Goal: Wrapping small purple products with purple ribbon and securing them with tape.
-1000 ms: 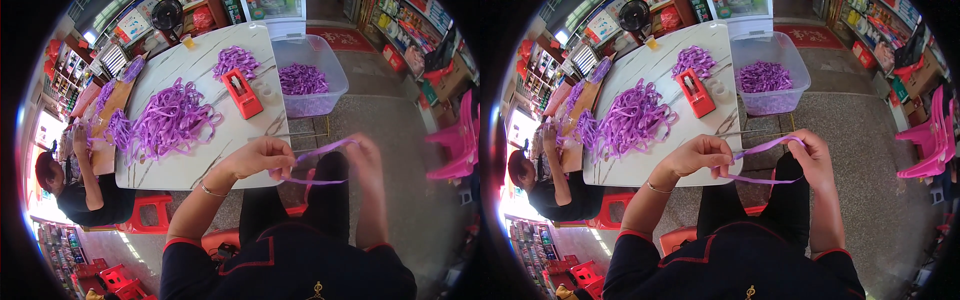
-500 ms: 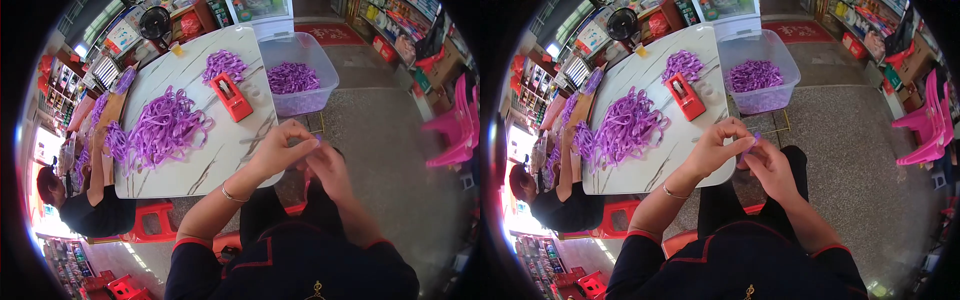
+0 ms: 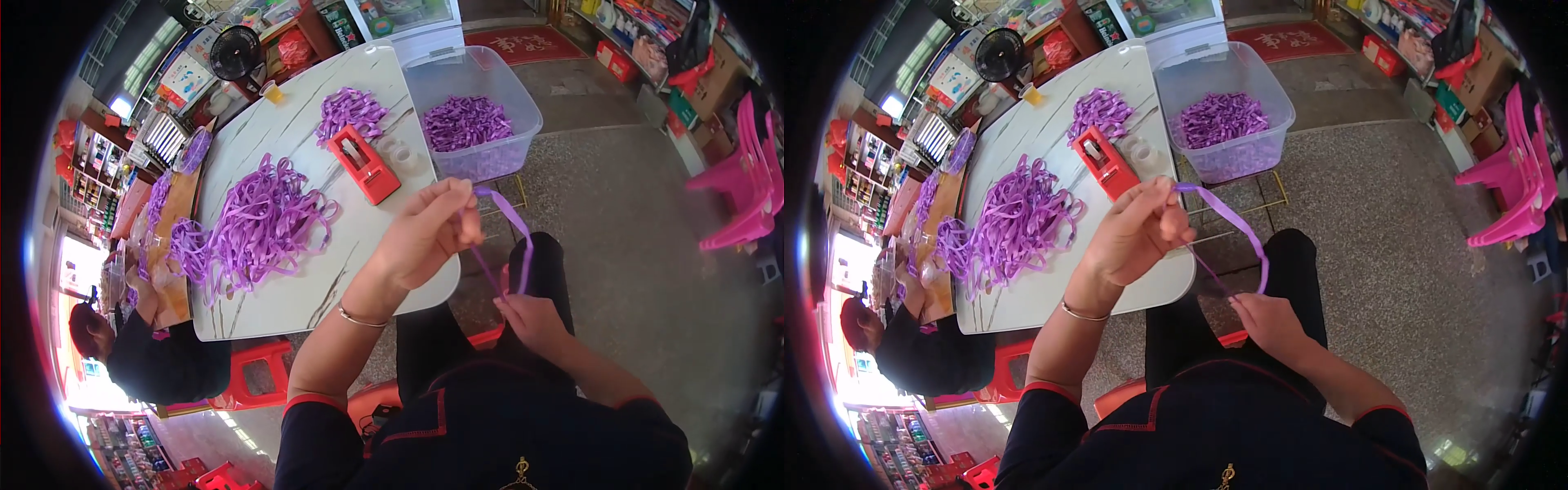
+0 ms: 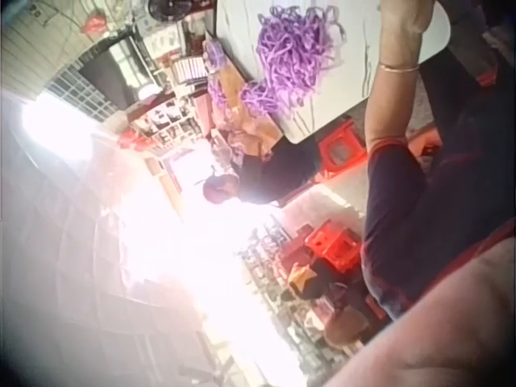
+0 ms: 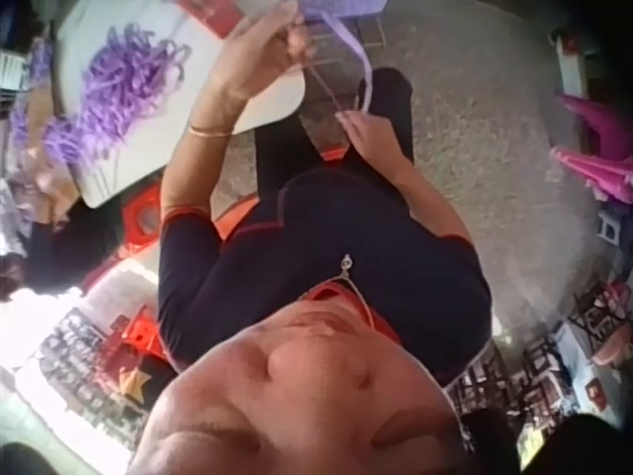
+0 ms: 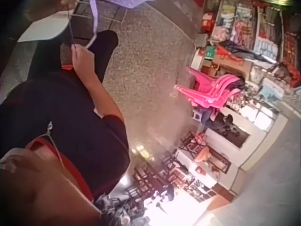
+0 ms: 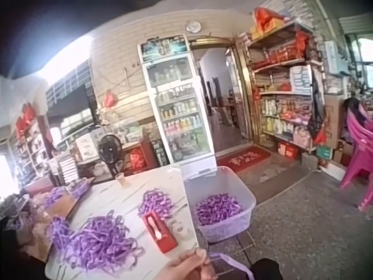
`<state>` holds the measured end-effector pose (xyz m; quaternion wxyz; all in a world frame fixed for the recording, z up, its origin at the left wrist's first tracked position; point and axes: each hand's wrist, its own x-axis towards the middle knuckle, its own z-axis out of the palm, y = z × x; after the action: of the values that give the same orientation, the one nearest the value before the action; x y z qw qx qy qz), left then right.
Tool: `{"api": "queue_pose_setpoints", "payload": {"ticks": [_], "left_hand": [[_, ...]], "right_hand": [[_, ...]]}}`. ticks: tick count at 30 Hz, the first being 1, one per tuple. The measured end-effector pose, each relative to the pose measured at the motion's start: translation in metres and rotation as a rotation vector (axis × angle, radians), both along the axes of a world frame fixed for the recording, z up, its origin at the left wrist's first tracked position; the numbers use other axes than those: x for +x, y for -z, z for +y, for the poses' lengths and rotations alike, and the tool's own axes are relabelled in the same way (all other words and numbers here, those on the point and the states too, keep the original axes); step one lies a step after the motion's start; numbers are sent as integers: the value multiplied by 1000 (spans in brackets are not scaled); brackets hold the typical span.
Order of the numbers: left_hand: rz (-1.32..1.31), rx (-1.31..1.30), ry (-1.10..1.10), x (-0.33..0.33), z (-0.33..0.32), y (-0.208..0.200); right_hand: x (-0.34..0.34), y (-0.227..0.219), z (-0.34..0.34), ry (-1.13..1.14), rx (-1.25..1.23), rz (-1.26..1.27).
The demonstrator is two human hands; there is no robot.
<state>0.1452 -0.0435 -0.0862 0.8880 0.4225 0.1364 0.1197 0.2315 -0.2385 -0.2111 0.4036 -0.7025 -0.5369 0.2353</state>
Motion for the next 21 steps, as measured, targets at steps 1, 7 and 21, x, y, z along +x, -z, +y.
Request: {"api": "queue_pose_setpoints", "payload": {"ticks": [1, 7, 21], "left_hand": [[7, 26, 5, -2, 4, -2], [60, 200, 0, -19, 17, -7], [500, 875, 234, -53, 29, 14]], "right_hand": [[4, 9, -5, 26, 25, -77], [40, 25, -21, 176, -36, -329], [97, -43, -2, 518, 235, -738]]}}
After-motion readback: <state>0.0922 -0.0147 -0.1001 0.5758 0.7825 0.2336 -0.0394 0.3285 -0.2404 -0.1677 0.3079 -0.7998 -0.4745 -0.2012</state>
